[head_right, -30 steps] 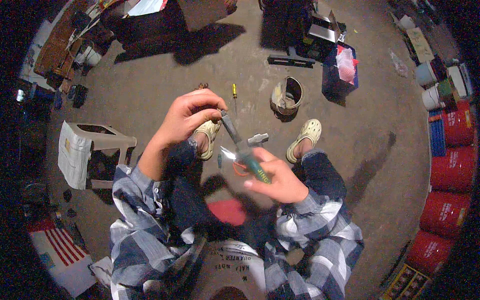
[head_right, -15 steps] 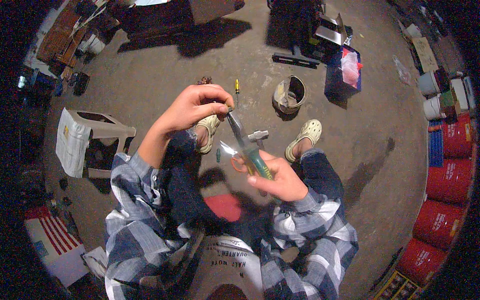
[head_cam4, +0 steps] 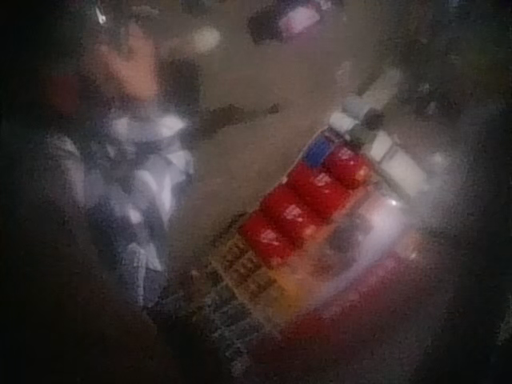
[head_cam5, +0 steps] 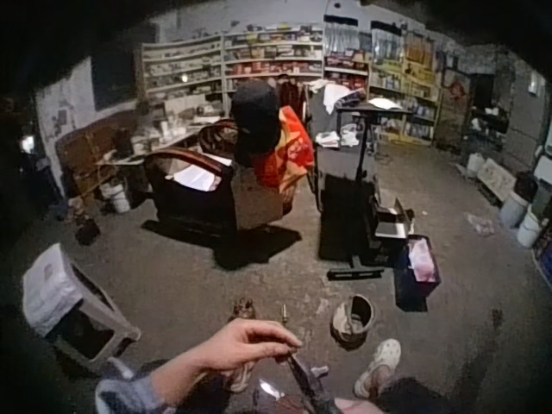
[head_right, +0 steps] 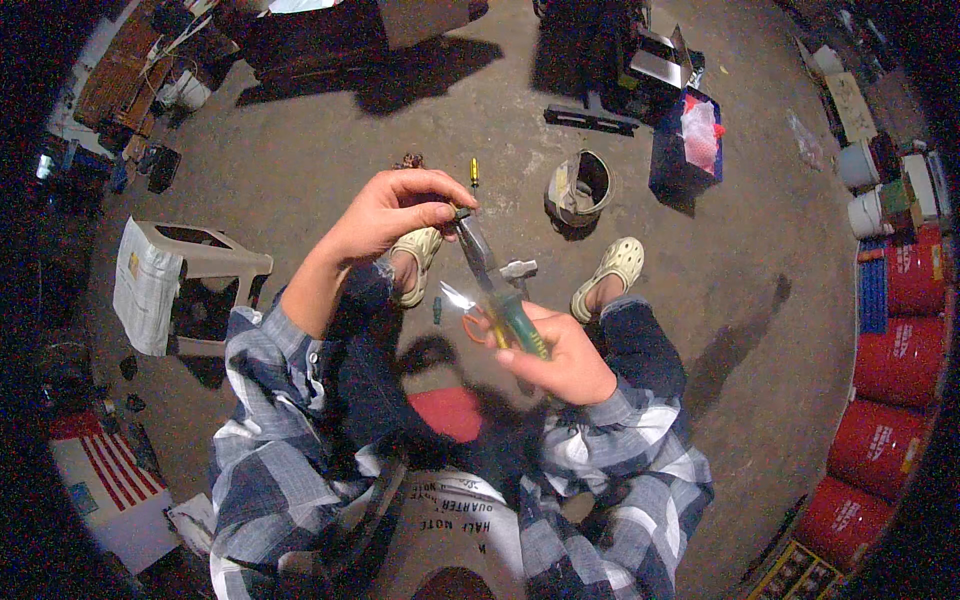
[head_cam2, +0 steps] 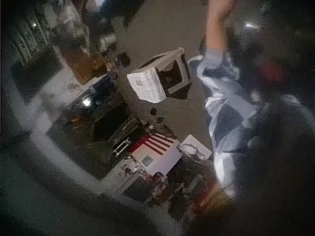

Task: The person sits on the floor and uses pliers, a hammer, and scissors to manipulate small metal pieces. They repeatedly grip, cut, and strike the parts, then place them into a small container.

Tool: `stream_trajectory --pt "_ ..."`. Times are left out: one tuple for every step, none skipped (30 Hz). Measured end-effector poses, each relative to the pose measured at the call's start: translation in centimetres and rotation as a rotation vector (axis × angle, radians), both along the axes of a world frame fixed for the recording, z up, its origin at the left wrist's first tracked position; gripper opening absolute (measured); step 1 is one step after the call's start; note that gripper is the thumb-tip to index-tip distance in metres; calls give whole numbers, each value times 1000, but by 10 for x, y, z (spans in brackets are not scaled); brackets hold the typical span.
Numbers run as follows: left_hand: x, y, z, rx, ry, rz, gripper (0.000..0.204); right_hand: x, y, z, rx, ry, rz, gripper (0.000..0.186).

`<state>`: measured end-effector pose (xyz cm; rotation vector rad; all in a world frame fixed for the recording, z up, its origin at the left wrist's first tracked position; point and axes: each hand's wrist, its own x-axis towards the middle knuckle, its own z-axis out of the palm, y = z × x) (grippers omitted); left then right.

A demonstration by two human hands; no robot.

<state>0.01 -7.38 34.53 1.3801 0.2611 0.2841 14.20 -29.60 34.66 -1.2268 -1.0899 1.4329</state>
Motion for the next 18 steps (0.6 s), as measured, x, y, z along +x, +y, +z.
stream_trajectory --pt "-1 0 1 -19 -16 -19 20 1 -1 1 -38 33 18 33" --pt "-2 0 2 -38 -33 -39 20 4 -2 3 -117 98 43 32" --pt "-2 0 3 -57 -49 -58 20 7 -3 6 -195 164 68 30" --pt "-3 0 3 -53 -38 -64 20 9 -4 8 -272 229 92 28" --pt "-2 0 4 -49 -27 -69 20 8 -4 7 -201 185 90 29" --pt "-2 1 4 -45 -16 -75 20 6 -4 6 -129 142 88 30" --pt "-2 1 4 -29 -13 -77 19 6 -4 4 -60 99 84 31" --pt "-2 2 4 -13 -9 -80 19 6 -4 5 -60 83 82 31" --pt "-2 2 3 3 -6 -83 18 6 -3 7 -60 68 81 32" --pt "-3 3 3 20 -1 -86 18 6 -3 7 -59 54 82 32" --pt "-5 3 2 37 5 -89 18 7 -3 6 -39 22 97 33" --pt "-6 2 1 54 11 -92 17 9 -4 3 -19 -10 111 35" --pt "-5 2 0 39 10 -89 17 11 -4 2 1 -45 121 36" --pt "-5 1 -2 25 9 -86 16 11 -4 3 3 -30 105 36" --pt "-5 1 -3 11 9 -82 16 9 -3 4 6 -14 89 35" --pt "-4 0 -3 -15 37 -56 16 9 -2 5 10 0 74 35" --pt "-4 0 -3 -40 65 -30 17 11 -1 4 65 -56 83 35" --pt "-3 -1 -2 -66 94 -3 18 13 0 1 121 -113 93 34"
